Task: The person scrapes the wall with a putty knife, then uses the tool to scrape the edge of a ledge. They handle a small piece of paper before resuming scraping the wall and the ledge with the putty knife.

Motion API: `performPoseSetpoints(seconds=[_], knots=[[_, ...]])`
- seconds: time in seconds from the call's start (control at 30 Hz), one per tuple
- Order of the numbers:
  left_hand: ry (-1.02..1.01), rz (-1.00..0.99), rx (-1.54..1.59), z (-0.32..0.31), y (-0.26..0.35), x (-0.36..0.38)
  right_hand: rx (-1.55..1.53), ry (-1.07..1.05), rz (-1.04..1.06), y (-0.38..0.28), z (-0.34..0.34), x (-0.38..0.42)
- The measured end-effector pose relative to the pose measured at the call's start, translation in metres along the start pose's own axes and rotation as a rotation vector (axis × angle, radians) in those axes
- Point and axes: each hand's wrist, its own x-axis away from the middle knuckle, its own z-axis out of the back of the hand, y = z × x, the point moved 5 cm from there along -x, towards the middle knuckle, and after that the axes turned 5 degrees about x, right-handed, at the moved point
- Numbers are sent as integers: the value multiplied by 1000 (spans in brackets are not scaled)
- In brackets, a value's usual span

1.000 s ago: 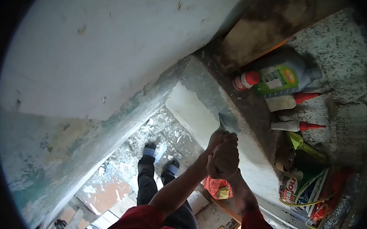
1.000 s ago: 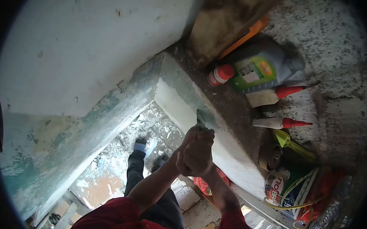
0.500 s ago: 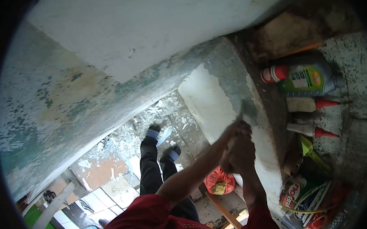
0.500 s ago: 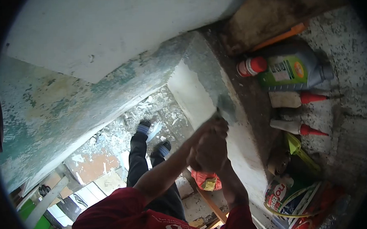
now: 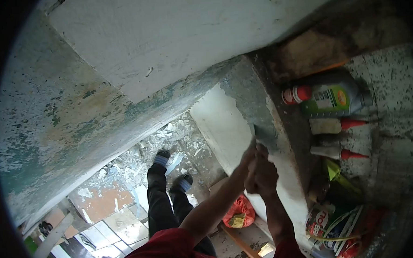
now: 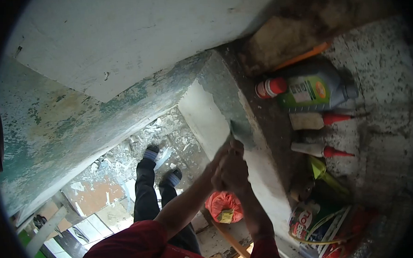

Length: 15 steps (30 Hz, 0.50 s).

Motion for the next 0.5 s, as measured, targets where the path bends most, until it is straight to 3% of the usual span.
performPoseSetpoints(seconds=[0.1, 0.17, 0.2, 0.3, 0.33, 0.37, 0.43, 0.5], knots=[[10, 74, 10, 18, -7, -12, -194, 474, 121, 1, -10, -9], [108, -113, -178, 24, 20, -19, -197, 56, 123, 21, -4, 4], [113, -122, -156, 18, 22, -19, -248, 11, 69, 23, -10, 1], [213, -49, -188, 26, 11, -19, -66, 46, 166, -3, -1, -7], [-21, 36, -136, 51, 6, -46, -111, 173, 120, 1, -6, -4], [26, -58, -179, 51, 17, -46, -158, 301, 79, 5, -11, 1], [122, -229, -265, 44, 30, -42, -39, -16, 83, 10, -8, 2], [15, -173, -212, 30, 20, -29, -52, -30, 131, 0, -5, -4]])
